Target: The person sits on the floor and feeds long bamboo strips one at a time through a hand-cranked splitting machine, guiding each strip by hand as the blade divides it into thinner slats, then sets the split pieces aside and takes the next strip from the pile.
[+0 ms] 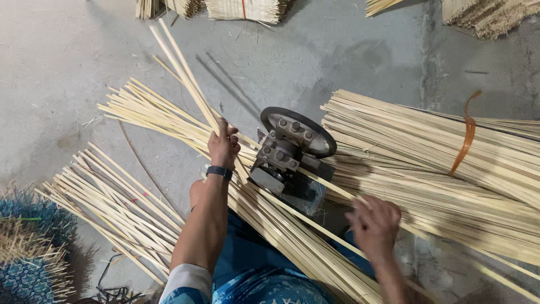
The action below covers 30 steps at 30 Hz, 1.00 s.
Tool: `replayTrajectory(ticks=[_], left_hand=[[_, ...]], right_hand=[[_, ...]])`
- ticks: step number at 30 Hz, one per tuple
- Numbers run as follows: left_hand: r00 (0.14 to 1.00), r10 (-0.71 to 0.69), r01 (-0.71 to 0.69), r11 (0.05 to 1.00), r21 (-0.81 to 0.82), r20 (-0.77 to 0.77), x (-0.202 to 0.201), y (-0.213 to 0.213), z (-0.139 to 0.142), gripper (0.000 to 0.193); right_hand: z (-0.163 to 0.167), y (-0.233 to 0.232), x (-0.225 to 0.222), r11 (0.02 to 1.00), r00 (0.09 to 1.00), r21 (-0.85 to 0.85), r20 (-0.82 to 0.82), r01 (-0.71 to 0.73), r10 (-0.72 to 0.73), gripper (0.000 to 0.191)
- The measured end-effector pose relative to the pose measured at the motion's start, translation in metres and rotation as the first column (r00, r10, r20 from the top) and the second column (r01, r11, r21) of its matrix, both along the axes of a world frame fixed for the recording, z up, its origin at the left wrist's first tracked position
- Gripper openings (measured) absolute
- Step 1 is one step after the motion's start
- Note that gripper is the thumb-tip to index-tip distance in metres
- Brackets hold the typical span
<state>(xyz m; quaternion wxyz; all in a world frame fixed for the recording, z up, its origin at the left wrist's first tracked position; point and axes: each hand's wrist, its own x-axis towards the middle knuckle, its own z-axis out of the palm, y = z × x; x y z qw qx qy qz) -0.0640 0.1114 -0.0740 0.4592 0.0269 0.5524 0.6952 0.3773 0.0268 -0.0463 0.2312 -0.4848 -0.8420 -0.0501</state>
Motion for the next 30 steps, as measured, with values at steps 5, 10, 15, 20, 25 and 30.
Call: replayTrajectory(ticks=[5, 10, 15, 20, 25, 30], left_hand=[[0.992, -0.108, 0.114, 0.988, 0.104, -0.062, 0.013, -0.006, 0.003, 0.039], [0.986, -0.137, 0.150, 0.975, 0.162, -0.091, 0.016, -0.002, 0.003, 0.028], [0.984, -0.164, 0.175, 0.967, 0.186, -0.076, 0.013, 0.004, 0.003, 0.023], [0.983, -0.164, 0.176, 0.966, 0.191, -0.079, 0.008, 0.002, 0.005, 0.021], [0.989, -0.134, 0.144, 0.970, 0.195, -0.061, 0.002, 0.002, 0.007, 0.020], [0.995, -0.064, 0.078, 0.981, 0.178, -0.080, -0.016, 0.000, 0.012, 0.025]], right_hand=[[-0.017, -0.021, -0.052, 0.784, 0.977, -0.608, -0.214, -0.120, -0.016, 0.025], [-0.025, -0.024, -0.060, 0.405, 0.992, -0.914, -0.048, 0.003, -0.114, 0.025], [-0.037, -0.014, 0.011, 0.476, 0.984, -0.879, -0.064, 0.022, -0.164, 0.022], [-0.032, 0.002, 0.144, 0.425, 0.936, -0.867, 0.117, 0.259, -0.332, 0.021], [-0.006, -0.004, 0.212, 0.718, 0.904, -0.574, 0.099, 0.394, -0.416, 0.028], [0.000, 0.011, 0.167, 0.601, 0.863, -0.638, 0.225, 0.481, -0.452, 0.039]])
